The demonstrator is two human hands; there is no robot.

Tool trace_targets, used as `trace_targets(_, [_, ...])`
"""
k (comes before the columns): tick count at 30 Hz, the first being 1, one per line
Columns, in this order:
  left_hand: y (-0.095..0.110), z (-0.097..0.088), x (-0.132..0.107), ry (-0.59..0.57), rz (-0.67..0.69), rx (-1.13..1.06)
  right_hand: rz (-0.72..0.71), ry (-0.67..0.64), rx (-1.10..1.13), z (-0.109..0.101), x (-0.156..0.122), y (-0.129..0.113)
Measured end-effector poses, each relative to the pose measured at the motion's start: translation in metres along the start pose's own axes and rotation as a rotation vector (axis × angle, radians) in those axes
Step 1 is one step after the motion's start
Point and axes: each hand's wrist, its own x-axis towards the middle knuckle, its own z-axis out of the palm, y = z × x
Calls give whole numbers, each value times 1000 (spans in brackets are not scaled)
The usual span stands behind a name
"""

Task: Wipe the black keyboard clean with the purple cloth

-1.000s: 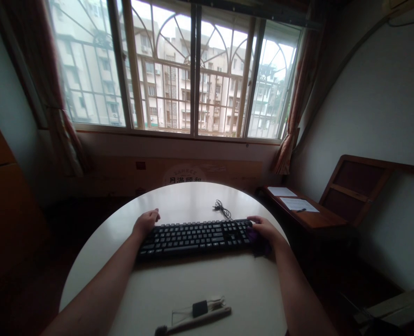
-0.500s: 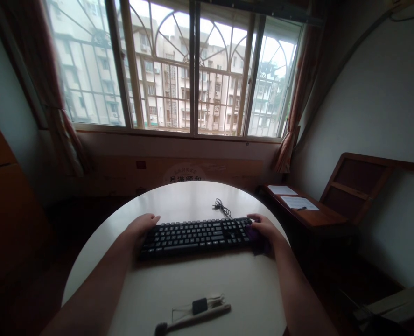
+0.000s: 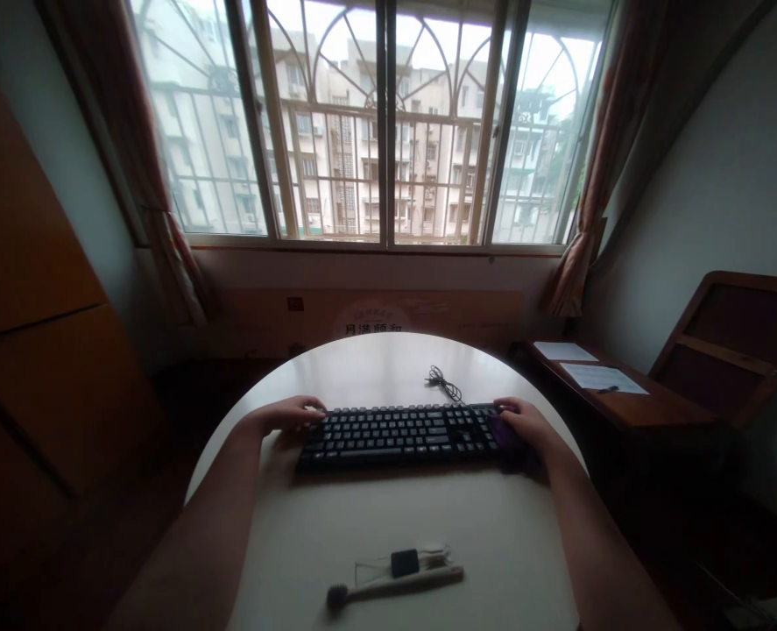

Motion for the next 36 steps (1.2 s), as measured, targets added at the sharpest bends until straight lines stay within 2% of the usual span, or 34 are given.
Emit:
trace_targets(5, [-3, 4, 5, -15, 17, -94, -1, 92, -137, -1, 2, 4])
trace_targets(7, [-5, 10, 12, 32, 35, -119, -27, 168, -195, -2, 0, 0])
trace_targets(10, [-9, 19, 26, 254, 97, -125, -153, 413, -269, -4, -6, -11])
trace_targets(12, [-11, 23, 34, 438, 135, -18, -282, 599, -279, -4, -11, -20])
trace_targets(15, [-14, 25, 41, 594, 126, 24, -440, 739, -256, 2, -20, -34])
trace_targets(17, [-15, 25, 42, 641, 95, -84, -494, 729, -264, 10, -26, -43])
trace_targets(20, [-15, 23, 39, 669, 36, -194, -543, 638, -293, 24, -35, -55])
trace_targets(22, [-10, 20, 34, 684, 28, -123, -580, 554, -298, 33, -40, -62])
trace_targets(24, [2, 17, 25, 741, 92, 67, -601, 483, -299, 42, -45, -68])
trace_targets(26, [23, 19, 13, 871, 184, 216, -630, 422, -298, 50, -49, -74])
trace_targets(27, [36, 24, 8, 887, 244, 260, -652, 399, -294, 54, -51, -76])
trace_targets(30, [78, 56, -7, 806, 487, 331, -733, 354, -259, 67, -59, -84])
trace_targets(33, [110, 102, -12, 566, 745, 241, -807, 305, -203, 80, -68, -90])
trace_targets(34, [116, 116, -11, 465, 796, 180, -822, 278, -194, 84, -71, -92])
trace_targets(36, [122, 139, -7, 297, 815, 38, -839, 219, -181, 90, -76, -94])
